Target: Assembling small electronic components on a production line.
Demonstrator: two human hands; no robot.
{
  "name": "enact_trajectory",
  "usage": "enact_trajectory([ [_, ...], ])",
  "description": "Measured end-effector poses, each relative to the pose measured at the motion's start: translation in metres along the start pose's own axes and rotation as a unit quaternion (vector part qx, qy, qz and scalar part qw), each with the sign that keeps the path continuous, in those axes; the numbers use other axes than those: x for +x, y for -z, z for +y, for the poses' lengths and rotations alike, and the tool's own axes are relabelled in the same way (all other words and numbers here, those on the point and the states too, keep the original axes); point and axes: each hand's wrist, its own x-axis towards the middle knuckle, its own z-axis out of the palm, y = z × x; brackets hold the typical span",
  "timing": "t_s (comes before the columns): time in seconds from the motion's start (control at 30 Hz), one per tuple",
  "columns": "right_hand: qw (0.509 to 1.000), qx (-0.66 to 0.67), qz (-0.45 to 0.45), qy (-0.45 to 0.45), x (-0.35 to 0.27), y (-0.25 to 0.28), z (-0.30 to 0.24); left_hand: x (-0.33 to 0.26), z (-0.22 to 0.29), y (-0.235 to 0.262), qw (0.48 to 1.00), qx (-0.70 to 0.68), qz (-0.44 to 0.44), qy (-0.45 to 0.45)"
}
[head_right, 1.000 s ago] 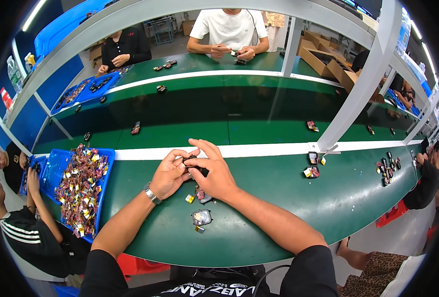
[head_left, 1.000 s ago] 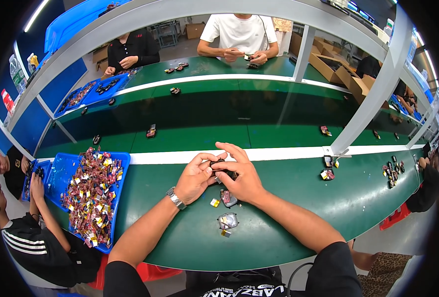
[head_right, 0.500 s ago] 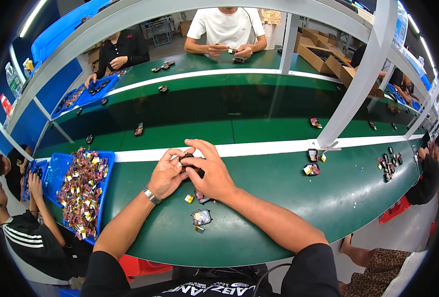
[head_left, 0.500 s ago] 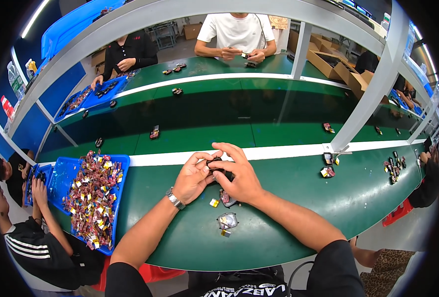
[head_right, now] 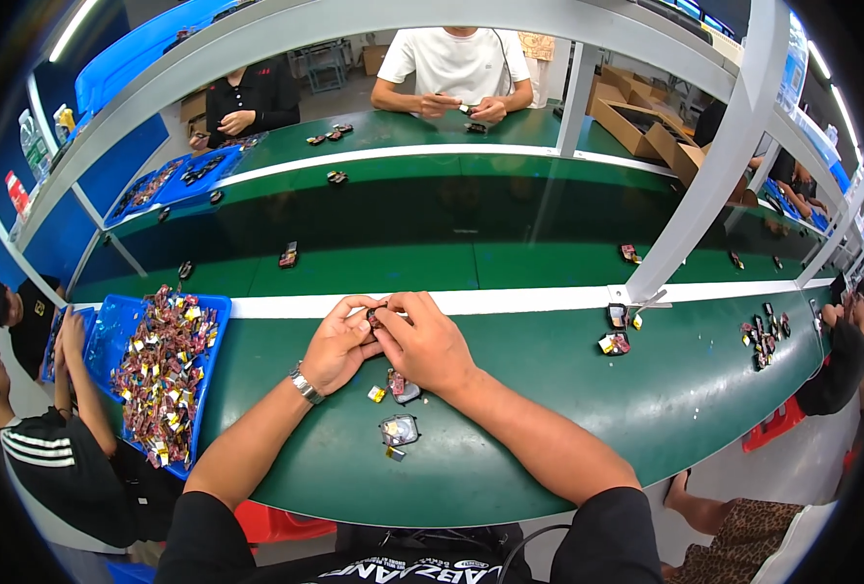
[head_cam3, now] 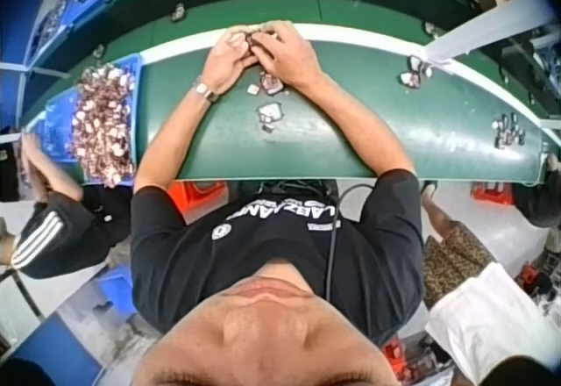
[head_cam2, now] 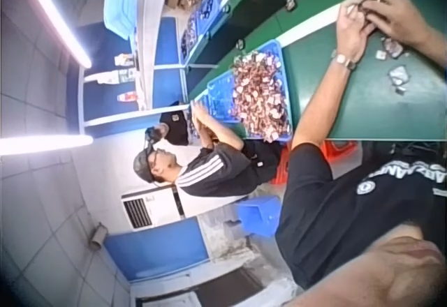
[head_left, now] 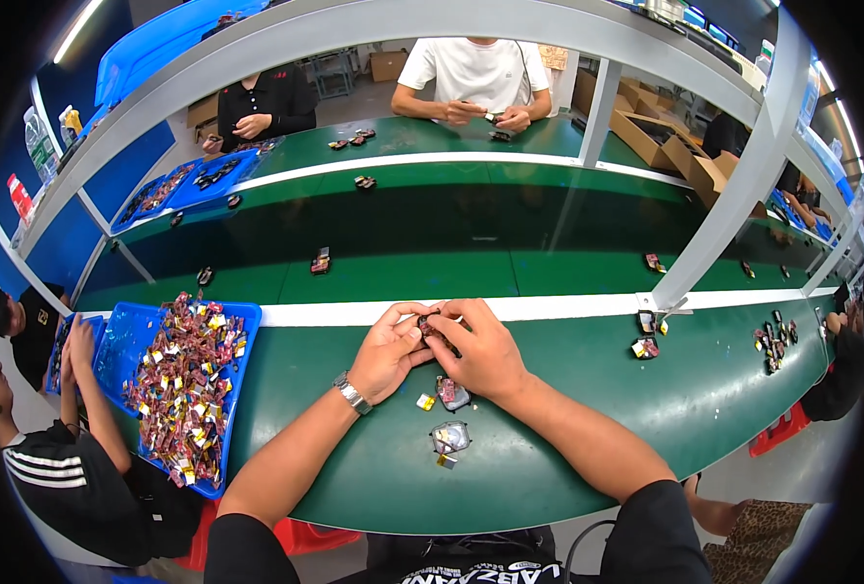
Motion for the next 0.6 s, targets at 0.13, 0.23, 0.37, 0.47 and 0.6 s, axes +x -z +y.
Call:
enact_trajectory([
  [0.13,0.999,-0.037,0.002,0.014,0.000,-0.002,0.001,0.000,0.000,0.000,1.000,0.002,-0.011,0.006],
  [0.23,0.998,-0.058,0.003,0.023,-0.004,-0.003,0.003,-0.001,0.000,-0.003,1.000,0.008,0.000,0.015],
  [0.37,0.996,-0.086,-0.010,0.010,-0.008,-0.008,0.003,-0.001,-0.001,-0.007,0.999,0.030,0.013,0.007],
  [0.47,0.993,-0.114,-0.008,0.035,-0.007,-0.007,0.004,0.000,-0.003,-0.009,0.999,0.032,0.018,0.000],
  [0.6,0.997,-0.080,-0.008,0.001,-0.004,-0.006,-0.009,0.000,-0.004,-0.003,0.999,0.024,0.020,0.007],
])
